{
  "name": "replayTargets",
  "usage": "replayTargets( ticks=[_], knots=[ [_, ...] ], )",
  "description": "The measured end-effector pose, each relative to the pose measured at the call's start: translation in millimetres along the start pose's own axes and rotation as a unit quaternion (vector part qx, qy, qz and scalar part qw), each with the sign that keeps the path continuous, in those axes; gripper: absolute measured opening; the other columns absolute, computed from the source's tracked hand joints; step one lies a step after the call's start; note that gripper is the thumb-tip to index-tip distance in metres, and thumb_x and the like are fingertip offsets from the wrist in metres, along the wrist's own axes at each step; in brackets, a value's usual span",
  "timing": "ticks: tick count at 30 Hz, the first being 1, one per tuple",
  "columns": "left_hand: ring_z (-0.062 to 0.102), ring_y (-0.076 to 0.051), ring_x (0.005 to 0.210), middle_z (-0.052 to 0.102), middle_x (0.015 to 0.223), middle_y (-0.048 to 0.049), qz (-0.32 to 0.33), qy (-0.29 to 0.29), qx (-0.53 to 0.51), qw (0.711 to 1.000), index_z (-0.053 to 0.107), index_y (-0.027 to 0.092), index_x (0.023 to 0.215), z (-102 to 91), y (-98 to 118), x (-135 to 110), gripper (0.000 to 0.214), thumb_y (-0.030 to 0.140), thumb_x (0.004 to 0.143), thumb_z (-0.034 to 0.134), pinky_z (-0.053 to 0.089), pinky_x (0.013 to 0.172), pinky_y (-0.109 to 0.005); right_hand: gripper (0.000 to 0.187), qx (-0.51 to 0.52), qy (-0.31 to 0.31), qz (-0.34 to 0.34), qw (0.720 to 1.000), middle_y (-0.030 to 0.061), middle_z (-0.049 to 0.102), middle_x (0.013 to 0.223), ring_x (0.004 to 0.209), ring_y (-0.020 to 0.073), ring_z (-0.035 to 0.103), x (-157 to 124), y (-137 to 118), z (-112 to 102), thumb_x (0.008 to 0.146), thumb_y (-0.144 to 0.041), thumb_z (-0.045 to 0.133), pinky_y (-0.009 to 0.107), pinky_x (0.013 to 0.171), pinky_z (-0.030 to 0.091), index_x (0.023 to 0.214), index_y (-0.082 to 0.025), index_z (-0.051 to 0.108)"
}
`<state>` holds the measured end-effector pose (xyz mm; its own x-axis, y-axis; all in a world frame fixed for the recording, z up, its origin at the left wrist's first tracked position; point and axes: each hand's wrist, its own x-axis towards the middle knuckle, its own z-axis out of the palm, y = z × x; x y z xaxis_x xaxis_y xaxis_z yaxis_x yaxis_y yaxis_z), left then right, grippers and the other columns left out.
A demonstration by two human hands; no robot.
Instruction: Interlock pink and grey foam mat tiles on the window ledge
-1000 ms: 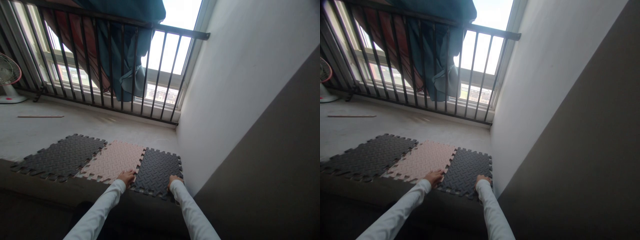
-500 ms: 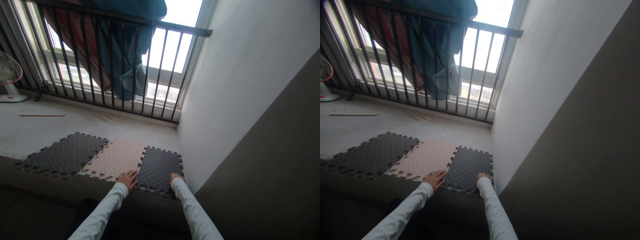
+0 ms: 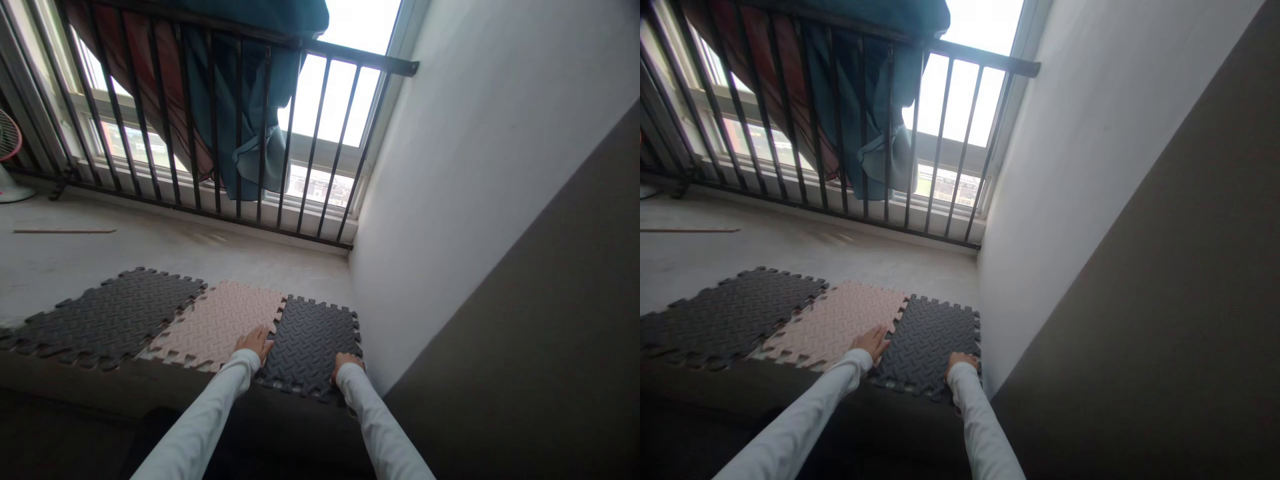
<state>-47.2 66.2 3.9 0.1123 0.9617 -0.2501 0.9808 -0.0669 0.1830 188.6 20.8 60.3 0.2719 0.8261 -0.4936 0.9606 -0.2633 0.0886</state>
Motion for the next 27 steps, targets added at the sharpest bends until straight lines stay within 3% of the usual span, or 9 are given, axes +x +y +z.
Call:
replayTargets(
  ticks=[4, 10, 14, 18, 22, 27],
  knots=[
    [0.016, -0.019, 0.131, 0.018, 0.144, -0.0034, 0.007, -0.023, 0.005, 1.000, 0.025, 0.021, 0.132, 4.6, -3, 14, 0.055, 0.040, 0.082, 0.021, 0.018, 0.104, -0.046, 0.067, -0.002, 0.006, 0.011, 1.000, 0.0119, 0.054, 0.117, 0.112, 0.0284, 0.045, -1, -1, -1, 0.044, -0.026, 0.075, 0.042, 0.089, 0.039, 0.108, -0.020, 0.057],
    [0.013, -0.020, 0.131, 0.014, 0.144, -0.0020, 0.013, -0.022, 0.022, 0.999, 0.023, 0.020, 0.133, 9.0, 0, 10, 0.056, 0.041, 0.081, 0.022, 0.013, 0.105, -0.048, 0.066, -0.006, -0.007, 0.014, 1.000, 0.0096, 0.056, 0.115, 0.111, 0.0285, 0.045, -1, -4, -3, 0.041, -0.023, 0.076, 0.045, 0.089, 0.037, 0.104, -0.023, 0.059],
    [0.019, -0.021, 0.130, 0.023, 0.142, -0.0043, 0.019, -0.012, 0.018, 1.000, 0.031, 0.021, 0.130, 3.4, -1, 14, 0.055, 0.043, 0.080, 0.024, 0.019, 0.104, -0.045, 0.069, -0.004, -0.019, 0.012, 1.000, 0.0092, 0.056, 0.116, 0.110, 0.0285, 0.046, 2, -4, -7, 0.037, -0.021, 0.077, 0.045, 0.088, 0.038, 0.104, -0.024, 0.059],
    [0.028, -0.018, 0.126, 0.032, 0.138, -0.0050, 0.037, -0.011, 0.014, 0.999, 0.037, 0.023, 0.126, -7.1, 0, 34, 0.051, 0.042, 0.081, 0.024, 0.023, 0.103, -0.040, 0.074, -0.005, -0.020, 0.003, 1.000, 0.0107, 0.054, 0.118, 0.112, 0.0276, 0.045, 5, -4, -7, 0.034, -0.018, 0.078, 0.042, 0.091, 0.037, 0.106, -0.022, 0.058],
    [0.022, -0.020, 0.129, 0.023, 0.142, -0.0061, 0.030, -0.019, 0.009, 0.999, 0.028, 0.019, 0.131, -8.2, 8, 54, 0.054, 0.041, 0.082, 0.023, 0.024, 0.102, -0.044, 0.075, -0.015, -0.010, -0.003, 1.000, 0.0111, 0.055, 0.116, 0.113, 0.0269, 0.044, 10, -3, -1, 0.034, -0.018, 0.078, 0.042, 0.094, 0.034, 0.106, -0.021, 0.058],
    [0.015, -0.022, 0.131, 0.018, 0.144, -0.0026, 0.020, -0.015, 0.008, 1.000, 0.029, 0.022, 0.131, 1.6, 17, 59, 0.055, 0.043, 0.081, 0.024, 0.018, 0.103, -0.049, 0.075, -0.016, -0.006, -0.009, 1.000, 0.0123, 0.056, 0.114, 0.112, 0.0266, 0.045, 16, -1, 5, 0.033, -0.019, 0.079, 0.039, 0.092, 0.036, 0.106, -0.020, 0.058]
  ],
)
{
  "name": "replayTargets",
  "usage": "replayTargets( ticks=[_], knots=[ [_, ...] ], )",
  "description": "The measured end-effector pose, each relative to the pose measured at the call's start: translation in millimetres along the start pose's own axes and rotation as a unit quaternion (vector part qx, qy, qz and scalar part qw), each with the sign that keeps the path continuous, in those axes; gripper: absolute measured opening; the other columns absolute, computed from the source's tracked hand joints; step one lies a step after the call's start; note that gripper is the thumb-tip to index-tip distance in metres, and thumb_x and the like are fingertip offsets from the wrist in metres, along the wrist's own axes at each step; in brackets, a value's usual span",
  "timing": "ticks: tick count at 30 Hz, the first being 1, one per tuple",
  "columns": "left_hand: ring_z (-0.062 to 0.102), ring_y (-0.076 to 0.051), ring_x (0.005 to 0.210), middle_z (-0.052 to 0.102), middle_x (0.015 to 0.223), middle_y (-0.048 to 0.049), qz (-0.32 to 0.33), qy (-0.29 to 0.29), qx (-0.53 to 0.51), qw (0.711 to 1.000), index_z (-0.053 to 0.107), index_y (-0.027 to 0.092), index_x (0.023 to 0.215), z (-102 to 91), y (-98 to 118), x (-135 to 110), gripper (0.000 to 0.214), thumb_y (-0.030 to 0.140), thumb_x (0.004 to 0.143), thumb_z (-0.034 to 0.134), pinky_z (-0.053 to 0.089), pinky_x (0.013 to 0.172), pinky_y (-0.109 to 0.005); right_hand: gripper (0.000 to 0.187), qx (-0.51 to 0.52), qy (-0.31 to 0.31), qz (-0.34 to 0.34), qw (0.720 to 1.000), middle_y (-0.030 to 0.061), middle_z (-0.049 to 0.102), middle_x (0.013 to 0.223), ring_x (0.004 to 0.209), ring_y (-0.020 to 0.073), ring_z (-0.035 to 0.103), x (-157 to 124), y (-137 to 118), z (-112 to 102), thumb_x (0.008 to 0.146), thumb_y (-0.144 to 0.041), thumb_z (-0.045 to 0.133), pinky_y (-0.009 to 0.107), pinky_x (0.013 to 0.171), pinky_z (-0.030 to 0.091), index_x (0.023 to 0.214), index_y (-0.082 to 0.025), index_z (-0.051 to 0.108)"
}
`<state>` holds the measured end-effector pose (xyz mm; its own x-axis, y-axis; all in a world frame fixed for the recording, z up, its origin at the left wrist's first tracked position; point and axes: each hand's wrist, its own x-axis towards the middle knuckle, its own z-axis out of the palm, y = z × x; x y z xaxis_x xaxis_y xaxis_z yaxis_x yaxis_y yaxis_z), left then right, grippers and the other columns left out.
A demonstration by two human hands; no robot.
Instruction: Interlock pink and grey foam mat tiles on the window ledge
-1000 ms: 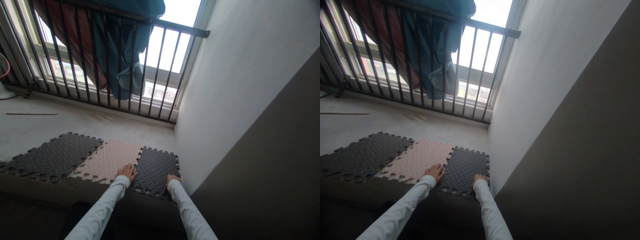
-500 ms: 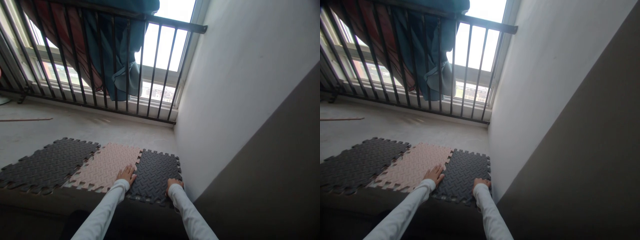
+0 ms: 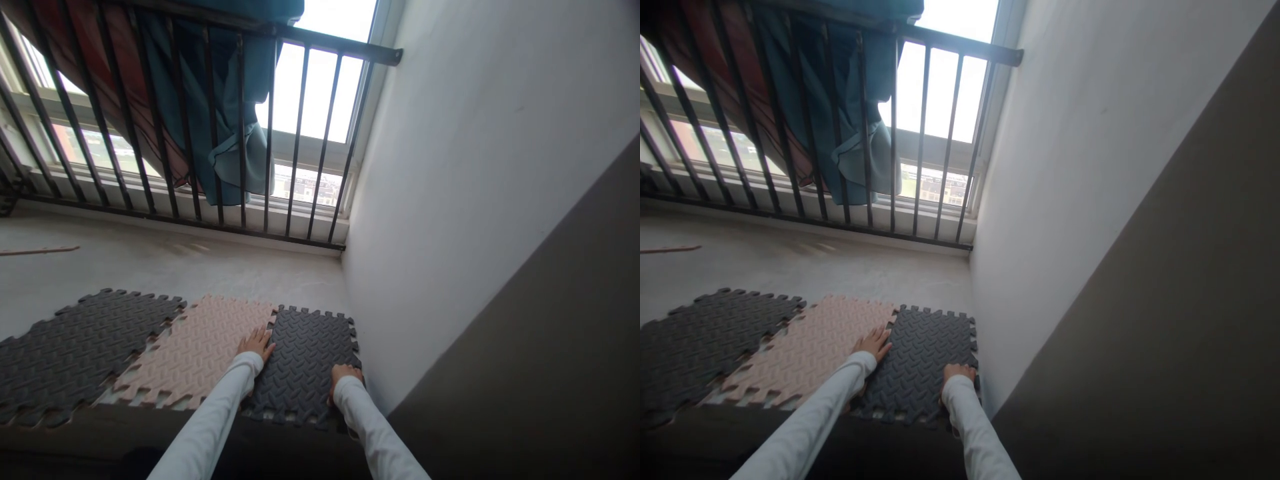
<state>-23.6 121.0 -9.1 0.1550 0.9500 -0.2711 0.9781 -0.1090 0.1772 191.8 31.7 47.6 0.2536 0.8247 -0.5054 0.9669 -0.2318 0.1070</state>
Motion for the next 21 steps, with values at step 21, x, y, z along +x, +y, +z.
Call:
replayTargets(
  ticks=[21],
  knots=[
    [0.015, -0.021, 0.131, 0.018, 0.144, -0.0022, -0.001, 0.025, 0.001, 1.000, 0.035, 0.022, 0.128, -9.5, 11, 44, 0.053, 0.044, 0.080, 0.024, 0.020, 0.103, -0.049, 0.085, -0.026, -0.039, 0.008, 0.999, 0.0195, 0.048, 0.122, 0.119, 0.0319, 0.035, 4, -4, -2, 0.034, -0.021, 0.080, 0.045, 0.100, 0.026, 0.114, -0.013, 0.053]
  ],
)
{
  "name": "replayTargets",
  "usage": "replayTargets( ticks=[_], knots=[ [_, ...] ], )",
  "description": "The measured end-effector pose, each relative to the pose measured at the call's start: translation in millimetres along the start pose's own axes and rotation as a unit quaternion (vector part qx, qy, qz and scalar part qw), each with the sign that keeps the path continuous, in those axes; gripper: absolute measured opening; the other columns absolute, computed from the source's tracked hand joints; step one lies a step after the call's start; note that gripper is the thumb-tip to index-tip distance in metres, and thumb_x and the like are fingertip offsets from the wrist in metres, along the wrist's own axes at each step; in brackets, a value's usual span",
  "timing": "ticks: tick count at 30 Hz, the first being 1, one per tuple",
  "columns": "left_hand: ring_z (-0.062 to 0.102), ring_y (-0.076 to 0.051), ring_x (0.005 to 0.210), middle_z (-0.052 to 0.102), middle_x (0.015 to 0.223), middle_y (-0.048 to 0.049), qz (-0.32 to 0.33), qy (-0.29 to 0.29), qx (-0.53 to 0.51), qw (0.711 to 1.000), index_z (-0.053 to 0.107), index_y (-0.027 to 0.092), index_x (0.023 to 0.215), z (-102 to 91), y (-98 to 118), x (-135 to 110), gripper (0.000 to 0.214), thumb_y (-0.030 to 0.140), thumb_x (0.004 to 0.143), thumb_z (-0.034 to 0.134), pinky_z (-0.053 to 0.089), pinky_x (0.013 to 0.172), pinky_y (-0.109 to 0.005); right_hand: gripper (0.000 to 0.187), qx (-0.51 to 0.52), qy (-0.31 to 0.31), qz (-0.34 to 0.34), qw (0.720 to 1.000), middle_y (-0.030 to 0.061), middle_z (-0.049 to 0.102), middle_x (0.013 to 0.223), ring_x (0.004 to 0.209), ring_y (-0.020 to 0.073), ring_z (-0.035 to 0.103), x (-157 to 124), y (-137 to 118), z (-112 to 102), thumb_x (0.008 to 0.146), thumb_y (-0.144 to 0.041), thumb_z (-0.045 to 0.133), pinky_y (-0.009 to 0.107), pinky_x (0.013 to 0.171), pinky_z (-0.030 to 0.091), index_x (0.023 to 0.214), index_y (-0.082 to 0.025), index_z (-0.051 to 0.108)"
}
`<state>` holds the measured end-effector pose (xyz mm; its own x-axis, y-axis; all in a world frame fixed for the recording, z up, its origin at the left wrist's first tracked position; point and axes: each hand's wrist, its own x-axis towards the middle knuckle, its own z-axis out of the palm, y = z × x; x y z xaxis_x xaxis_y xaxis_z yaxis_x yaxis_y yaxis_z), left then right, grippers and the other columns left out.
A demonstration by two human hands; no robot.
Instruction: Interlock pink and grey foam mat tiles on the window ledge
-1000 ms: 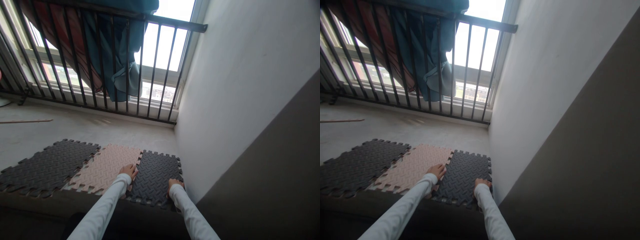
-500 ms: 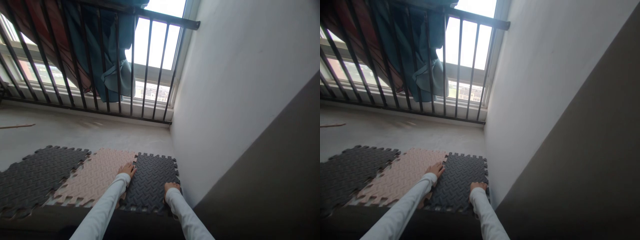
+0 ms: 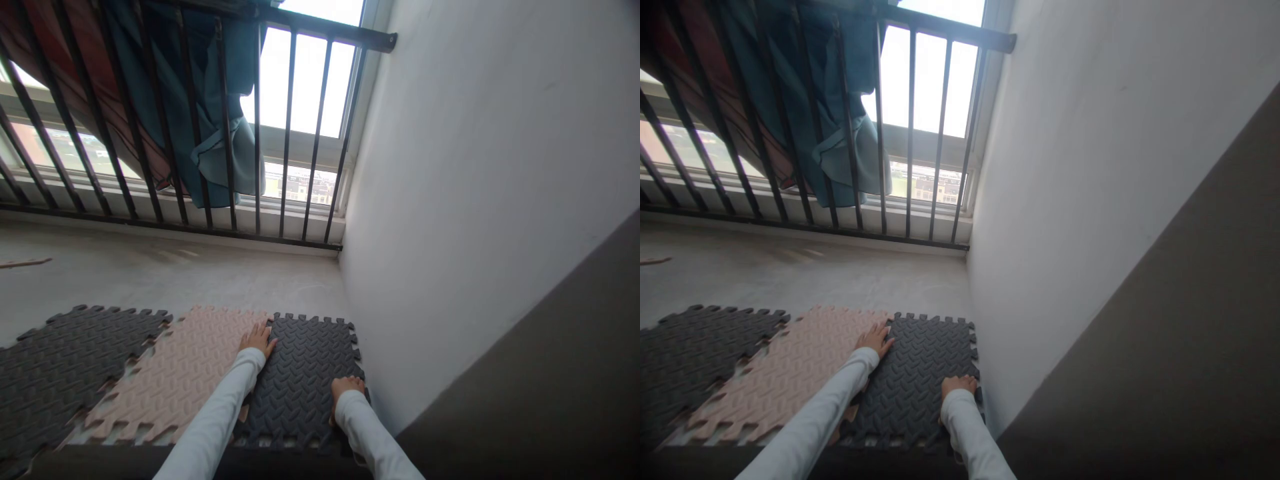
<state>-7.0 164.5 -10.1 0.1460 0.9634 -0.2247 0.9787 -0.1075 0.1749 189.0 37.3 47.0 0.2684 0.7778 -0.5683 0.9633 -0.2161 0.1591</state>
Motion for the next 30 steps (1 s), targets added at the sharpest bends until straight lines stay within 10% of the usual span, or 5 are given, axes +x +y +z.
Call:
replayTargets(
  ticks=[14, 20, 26, 30],
  knots=[
    [0.016, -0.021, 0.130, 0.019, 0.143, 0.0048, 0.020, -0.033, -0.024, 0.999, 0.019, 0.032, 0.133, -9.6, 1, 6, 0.057, 0.050, 0.078, 0.024, 0.016, 0.102, -0.056, 0.089, -0.002, -0.009, -0.002, 1.000, 0.0198, 0.044, 0.125, 0.119, 0.0315, 0.035, 0, 0, -2, 0.033, -0.017, 0.079, 0.045, 0.100, 0.027, 0.117, -0.015, 0.050],
    [0.027, -0.019, 0.126, 0.024, 0.142, -0.0084, -0.126, 0.011, 0.002, 0.992, 0.026, 0.016, 0.131, -38.5, -81, -28, 0.058, 0.034, 0.077, 0.035, 0.029, 0.099, -0.037, 0.085, 0.005, -0.001, -0.001, 1.000, 0.0137, 0.055, 0.116, 0.111, 0.0292, 0.046, 0, 0, -8, 0.028, -0.013, 0.079, 0.041, 0.092, 0.038, 0.110, -0.018, 0.055],
    [0.041, -0.028, 0.114, 0.046, 0.122, -0.0187, -0.333, 0.063, 0.036, 0.940, 0.054, 0.012, 0.107, -70.5, -195, -111, 0.040, 0.016, 0.073, 0.033, 0.037, 0.085, -0.043, 0.079, 0.020, 0.023, -0.007, 1.000, 0.0120, 0.055, 0.116, 0.111, 0.0279, 0.046, -7, 3, -10, 0.033, -0.015, 0.077, 0.038, 0.092, 0.039, 0.108, -0.018, 0.056],
    [0.049, -0.035, 0.102, 0.054, 0.110, -0.0238, -0.399, 0.091, 0.001, 0.912, 0.058, 0.009, 0.100, -64.7, -233, -153, 0.038, 0.022, 0.069, 0.041, 0.041, 0.072, -0.045, 0.076, 0.024, 0.028, -0.015, 0.999, 0.0116, 0.054, 0.118, 0.108, 0.0279, 0.049, -15, 2, -14, 0.035, -0.015, 0.076, 0.038, 0.090, 0.041, 0.108, -0.018, 0.056]
  ],
)
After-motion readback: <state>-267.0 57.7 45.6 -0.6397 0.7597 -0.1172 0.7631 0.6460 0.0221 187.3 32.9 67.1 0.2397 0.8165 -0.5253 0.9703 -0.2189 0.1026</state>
